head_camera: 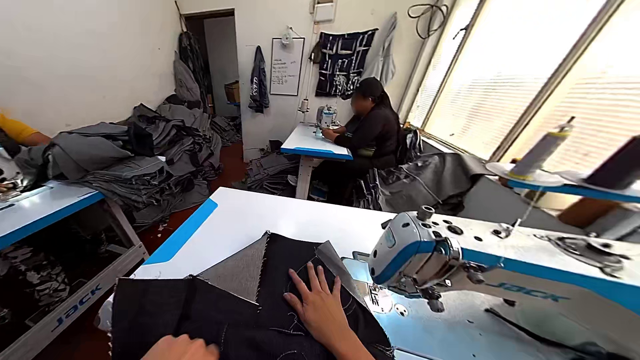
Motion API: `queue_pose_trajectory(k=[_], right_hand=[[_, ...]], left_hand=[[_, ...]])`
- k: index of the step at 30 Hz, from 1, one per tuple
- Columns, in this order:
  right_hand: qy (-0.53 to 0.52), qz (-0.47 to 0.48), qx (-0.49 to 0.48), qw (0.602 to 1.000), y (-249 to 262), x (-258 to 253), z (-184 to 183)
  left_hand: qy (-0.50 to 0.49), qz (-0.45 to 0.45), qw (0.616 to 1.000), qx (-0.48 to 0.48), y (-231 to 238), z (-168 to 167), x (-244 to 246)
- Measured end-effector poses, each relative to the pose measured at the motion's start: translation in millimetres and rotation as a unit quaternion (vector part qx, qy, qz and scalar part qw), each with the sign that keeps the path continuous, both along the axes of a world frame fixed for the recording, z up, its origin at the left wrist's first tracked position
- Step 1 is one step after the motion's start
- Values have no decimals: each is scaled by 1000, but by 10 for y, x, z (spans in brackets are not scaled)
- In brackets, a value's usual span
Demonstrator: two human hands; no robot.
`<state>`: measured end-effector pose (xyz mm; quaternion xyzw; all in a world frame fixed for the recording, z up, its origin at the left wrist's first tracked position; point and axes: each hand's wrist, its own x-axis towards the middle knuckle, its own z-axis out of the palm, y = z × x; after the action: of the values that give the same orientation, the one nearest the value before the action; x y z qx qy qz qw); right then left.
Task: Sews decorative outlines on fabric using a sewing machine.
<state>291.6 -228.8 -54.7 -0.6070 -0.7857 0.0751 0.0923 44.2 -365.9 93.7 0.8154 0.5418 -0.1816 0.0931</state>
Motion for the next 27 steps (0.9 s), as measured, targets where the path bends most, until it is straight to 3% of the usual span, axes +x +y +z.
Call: queue_pose_trajectory(k=[2, 4, 8, 11, 17, 20, 22, 24, 27], right_hand=[[17, 4, 34, 999, -120, 54, -60], [35, 9, 81, 996, -220, 112, -135], [34, -2, 132, 991, -450, 358, -209], [38, -19, 177, 983, -597, 742, -265], [55, -66, 176, 981, -814, 1618, -317], [21, -118, 174, 977, -628, 2050, -322], [-3, -137, 122, 983, -464, 2225, -220], [-1, -130, 71, 989, -391, 2210, -77], [69, -40, 83, 993, -641, 1774, 117]], left_hand=[[-153, -110, 973, 133, 250, -193, 151], [-232, -159, 950, 135, 690, -432, 367], [-135, -56, 989, -7, 1395, -896, 585], [-146, -48, 988, -10, 1506, -1114, 792], [-186, -78, 980, -11, 1427, -1178, 1609], [-192, -62, 979, 4, 1466, -1203, 1932], [-191, -40, 981, 10, 1508, -1194, 2055], [-172, -14, 985, -14, 1551, -1085, 2067], [-123, 3, 991, -57, 1592, -821, 1976]])
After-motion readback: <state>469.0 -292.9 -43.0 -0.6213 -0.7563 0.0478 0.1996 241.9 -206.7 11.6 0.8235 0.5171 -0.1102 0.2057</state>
